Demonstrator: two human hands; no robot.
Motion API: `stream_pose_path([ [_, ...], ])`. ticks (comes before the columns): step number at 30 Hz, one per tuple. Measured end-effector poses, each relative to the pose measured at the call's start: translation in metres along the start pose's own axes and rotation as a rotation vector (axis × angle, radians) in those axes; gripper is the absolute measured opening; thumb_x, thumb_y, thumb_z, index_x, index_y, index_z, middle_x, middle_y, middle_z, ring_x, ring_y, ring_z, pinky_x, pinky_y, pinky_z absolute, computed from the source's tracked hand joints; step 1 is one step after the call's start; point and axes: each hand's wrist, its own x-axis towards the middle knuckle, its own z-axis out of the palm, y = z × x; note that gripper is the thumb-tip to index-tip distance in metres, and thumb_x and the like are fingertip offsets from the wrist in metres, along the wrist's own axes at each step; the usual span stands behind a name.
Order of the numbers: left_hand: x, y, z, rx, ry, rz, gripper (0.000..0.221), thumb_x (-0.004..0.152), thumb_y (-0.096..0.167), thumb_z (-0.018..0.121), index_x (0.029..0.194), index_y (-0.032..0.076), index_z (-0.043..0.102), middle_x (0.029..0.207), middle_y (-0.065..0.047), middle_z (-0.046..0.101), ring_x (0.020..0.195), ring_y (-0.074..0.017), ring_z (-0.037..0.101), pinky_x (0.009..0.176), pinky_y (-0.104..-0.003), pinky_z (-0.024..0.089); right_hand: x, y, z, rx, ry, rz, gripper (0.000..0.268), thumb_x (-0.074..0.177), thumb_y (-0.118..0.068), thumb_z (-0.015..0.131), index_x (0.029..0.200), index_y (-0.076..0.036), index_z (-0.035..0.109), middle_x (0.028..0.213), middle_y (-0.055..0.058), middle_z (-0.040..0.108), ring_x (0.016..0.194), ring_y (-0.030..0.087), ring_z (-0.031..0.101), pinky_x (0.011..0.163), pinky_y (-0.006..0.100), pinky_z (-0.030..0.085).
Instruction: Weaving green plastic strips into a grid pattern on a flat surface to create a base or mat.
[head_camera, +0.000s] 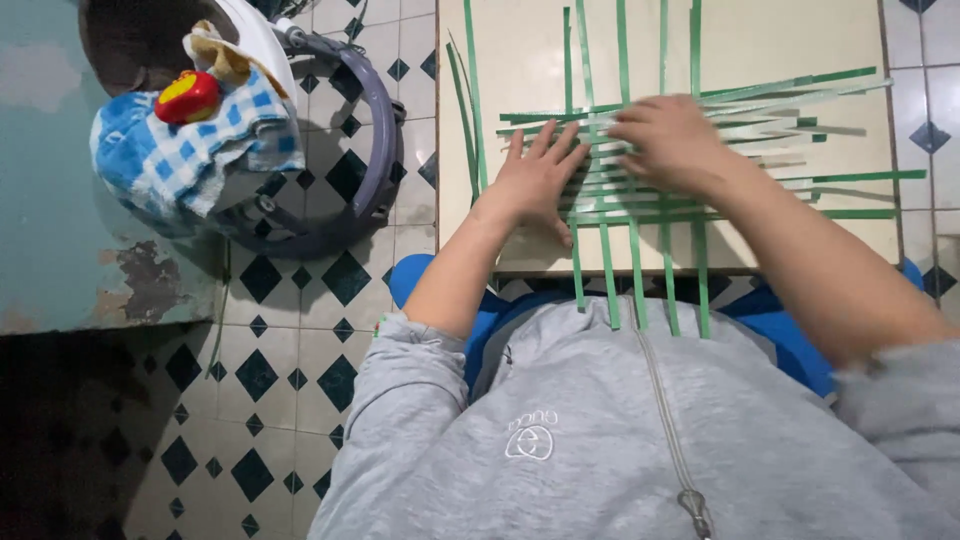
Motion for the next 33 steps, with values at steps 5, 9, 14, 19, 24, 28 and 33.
stream_pose_path([
  [5, 0.013, -0.006, 0.010, -0.067, -0.016, -0.042, 0.137, 0.060, 0.065, 0.088, 0.155, 0.007, 0.009, 0.162, -0.017, -0.001, 0.148, -0.0344, -0.005, 0.117, -0.056, 0.006, 0.037, -0.023, -0.015, 0.182, -0.136, -0.028, 0.094, 0.074, -0.050, 0.073, 0.151, -0.021, 0.027, 0.153, 0.007, 0.035, 0.143, 0.032, 0.025, 0.114, 0.061, 0.015],
  [9, 0.012, -0.008, 0.014, -0.160, -0.019, -0.046, 0.140, 0.062, 0.054, 0.094, 0.155, 0.006, 0.002, 0.162, -0.016, -0.008, 0.149, -0.0347, -0.007, 0.117, -0.057, 0.011, 0.041, -0.021, -0.008, 0.153, -0.216, 0.052, 0.119, 0.064, -0.059, 0.078, 0.155, -0.023, 0.012, 0.161, 0.007, 0.018, 0.148, 0.030, 0.014, 0.116, 0.059, 0.010],
  [14, 0.019, -0.013, 0.027, -0.151, 0.025, -0.037, 0.143, 0.060, 0.059, 0.095, 0.155, 0.008, 0.001, 0.162, -0.015, -0.008, 0.149, -0.0339, -0.006, 0.116, -0.056, 0.014, 0.041, -0.015, -0.007, 0.261, -0.215, 0.049, 0.120, 0.062, -0.051, 0.083, 0.155, -0.018, 0.013, 0.161, 0.007, 0.017, 0.148, 0.029, 0.011, 0.117, 0.057, 0.012],
  [19, 0.017, -0.013, 0.027, -0.161, 0.030, -0.034, 0.142, 0.062, 0.058, 0.095, 0.155, 0.008, 0.000, 0.162, -0.015, -0.007, 0.149, -0.0338, -0.006, 0.116, -0.057, 0.014, 0.039, -0.017, -0.011, 0.339, -0.211, 0.060, 0.123, 0.061, -0.044, 0.087, 0.154, -0.013, 0.013, 0.160, 0.010, 0.018, 0.149, 0.031, 0.011, 0.118, 0.053, 0.010],
  [24, 0.019, -0.014, 0.029, -0.214, 0.029, -0.027, 0.144, 0.061, 0.054, 0.097, 0.155, 0.008, -0.001, 0.162, -0.013, -0.009, 0.149, -0.0331, -0.009, 0.117, -0.058, 0.010, 0.035, -0.018, -0.013, 0.329, -0.183, 0.074, 0.120, 0.062, -0.043, 0.086, 0.153, -0.010, 0.015, 0.158, 0.012, 0.023, 0.147, 0.033, 0.014, 0.117, 0.054, 0.012],
  [28, 0.021, -0.014, 0.033, -0.187, 0.035, -0.035, 0.144, 0.062, 0.056, 0.096, 0.156, 0.008, -0.001, 0.162, -0.012, -0.010, 0.149, -0.0329, -0.008, 0.117, -0.056, 0.013, 0.034, -0.019, -0.013, 0.351, -0.191, 0.080, 0.119, 0.062, -0.041, 0.087, 0.153, -0.011, 0.015, 0.158, 0.012, 0.022, 0.148, 0.033, 0.013, 0.117, 0.055, 0.012],
  [33, 0.021, -0.014, 0.033, -0.202, 0.030, -0.038, 0.143, 0.061, 0.055, 0.097, 0.156, 0.009, 0.000, 0.162, -0.011, -0.011, 0.149, -0.0319, -0.009, 0.117, -0.056, 0.012, 0.038, -0.016, -0.005, 0.288, -0.191, 0.088, 0.119, 0.061, -0.046, 0.085, 0.153, -0.012, 0.017, 0.159, 0.010, 0.021, 0.148, 0.031, 0.013, 0.117, 0.056, 0.012],
])
